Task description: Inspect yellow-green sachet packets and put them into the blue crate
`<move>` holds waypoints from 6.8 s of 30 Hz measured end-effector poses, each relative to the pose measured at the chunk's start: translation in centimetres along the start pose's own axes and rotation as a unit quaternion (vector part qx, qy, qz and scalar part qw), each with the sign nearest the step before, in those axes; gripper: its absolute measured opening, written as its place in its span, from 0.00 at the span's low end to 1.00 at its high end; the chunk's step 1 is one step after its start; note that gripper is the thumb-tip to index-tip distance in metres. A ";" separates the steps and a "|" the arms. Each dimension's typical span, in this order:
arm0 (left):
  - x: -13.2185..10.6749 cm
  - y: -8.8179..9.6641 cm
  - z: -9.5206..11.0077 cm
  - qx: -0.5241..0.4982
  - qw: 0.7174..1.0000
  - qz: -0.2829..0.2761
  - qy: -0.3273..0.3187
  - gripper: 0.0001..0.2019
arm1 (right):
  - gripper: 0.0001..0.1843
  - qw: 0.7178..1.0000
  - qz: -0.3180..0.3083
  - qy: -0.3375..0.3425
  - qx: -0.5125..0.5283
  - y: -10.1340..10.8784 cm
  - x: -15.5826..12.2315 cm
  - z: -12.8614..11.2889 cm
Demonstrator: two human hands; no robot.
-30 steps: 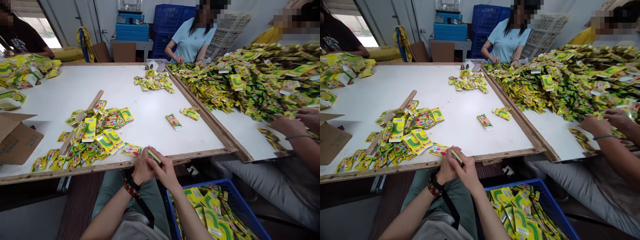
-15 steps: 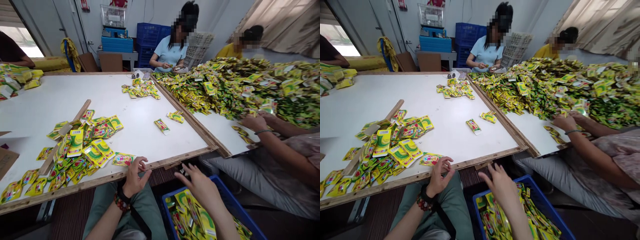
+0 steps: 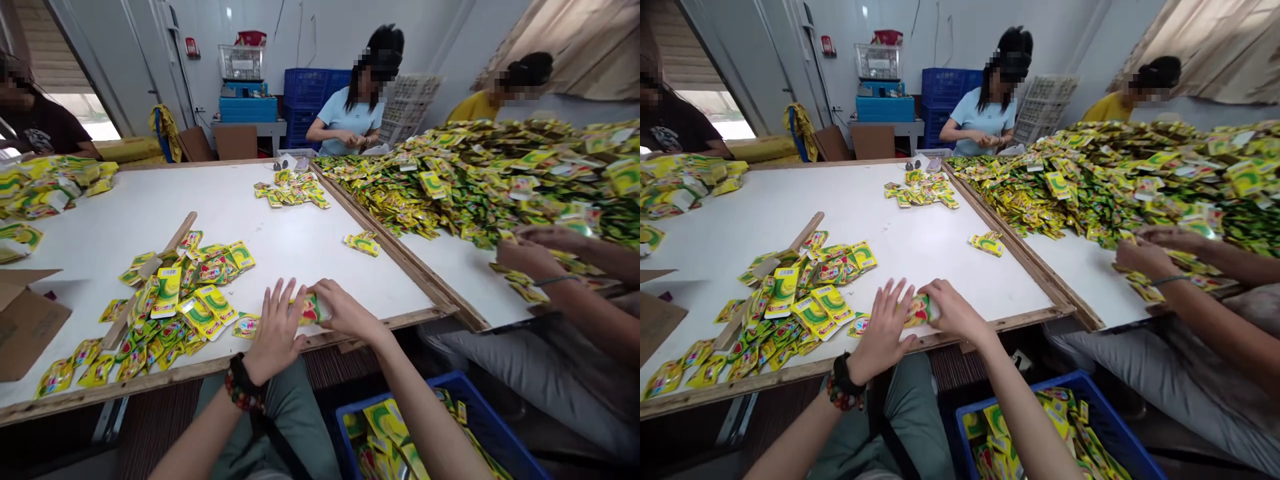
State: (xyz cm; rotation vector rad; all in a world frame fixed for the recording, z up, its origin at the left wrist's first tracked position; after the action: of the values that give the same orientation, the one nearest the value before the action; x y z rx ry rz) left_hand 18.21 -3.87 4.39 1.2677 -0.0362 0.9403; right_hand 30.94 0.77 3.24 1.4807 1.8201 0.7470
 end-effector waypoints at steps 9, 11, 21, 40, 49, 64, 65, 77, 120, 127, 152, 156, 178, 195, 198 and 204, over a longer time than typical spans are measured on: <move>-4.0 -2.0 -1.0 -0.014 0.981 0.176 0.084 0.36 | 0.25 0.860 0.032 -0.071 0.504 -4.2 -6.1 -1.0; -5.3 -2.6 -0.6 0.007 0.975 0.209 0.073 0.33 | 0.20 0.818 0.060 -0.116 0.560 -5.8 -5.8 -0.6; -6.9 -2.9 0.3 0.012 0.971 0.240 0.012 0.28 | 0.17 0.827 0.034 -0.122 0.547 -8.2 -5.3 -1.3; -6.1 -4.0 -0.7 -0.040 0.985 0.148 0.083 0.30 | 0.17 0.927 0.194 -0.014 0.322 -6.0 -7.5 -2.4; -6.5 -4.6 -1.6 -0.054 0.982 0.142 0.116 0.31 | 0.28 0.963 0.168 0.097 0.189 -6.1 -7.7 -4.6; -5.5 -3.5 -0.6 -0.240 0.954 0.161 0.077 0.12 | 0.18 0.934 0.113 -0.203 -0.271 -0.8 -11.5 9.4; -5.4 -3.7 -0.5 -0.240 0.954 0.159 0.079 0.09 | 0.20 0.935 0.132 -0.181 -0.275 -0.1 -9.1 9.2; -6.2 -3.5 -1.4 -0.105 0.951 0.243 0.158 0.22 | 0.24 0.953 0.129 -0.075 -0.263 4.0 14.5 1.3; -6.8 -4.6 -1.8 -0.025 0.978 0.156 0.138 0.28 | 0.21 0.966 0.159 0.103 0.173 -5.3 -7.2 -5.7; -5.7 -3.8 -0.7 -0.118 0.981 0.139 0.071 0.27 | 0.22 0.978 0.161 0.100 0.089 -4.5 -9.7 -4.7; -5.9 -3.9 -1.8 -0.194 0.946 0.209 0.155 0.19 | 0.36 0.989 0.031 -0.103 0.103 1.7 9.6 10.6; -5.7 -3.6 -1.8 -0.211 0.937 0.236 0.145 0.40 | 0.36 0.909 -0.162 0.011 0.383 -7.4 0.5 2.6; -6.6 -2.7 0.8 -0.108 0.945 0.306 -0.042 0.31 | 0.20 0.936 0.123 0.049 0.327 -5.6 -7.5 -3.4; -6.5 -3.8 -1.7 -0.122 0.959 0.223 0.127 0.17 | 0.22 0.976 0.078 0.126 0.161 -5.9 -6.3 -5.7; -6.0 -3.2 -1.1 -0.148 0.959 0.218 0.106 0.14 | 0.24 0.981 0.090 0.145 0.090 -6.5 -7.1 -6.2; -5.4 -3.1 -0.1 -0.193 0.963 0.174 0.063 0.31 | 0.20 0.990 0.112 -0.046 -0.070 -2.6 -11.6 2.4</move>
State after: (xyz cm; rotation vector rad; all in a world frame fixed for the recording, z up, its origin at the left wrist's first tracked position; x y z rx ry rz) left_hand 16.58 -6.91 -0.81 0.8496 -0.3378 1.2462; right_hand 32.84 -11.09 1.43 1.6151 1.5175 0.8802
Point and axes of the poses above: each hand's wrist, its own x-axis towards the middle knuckle, its own y-axis out of the back of the hand, z = x × y, the point moved 9 cm from there along x, towards the middle knuckle, and after that the axes turned 14 degrees about -y, right-handed, at the moved point
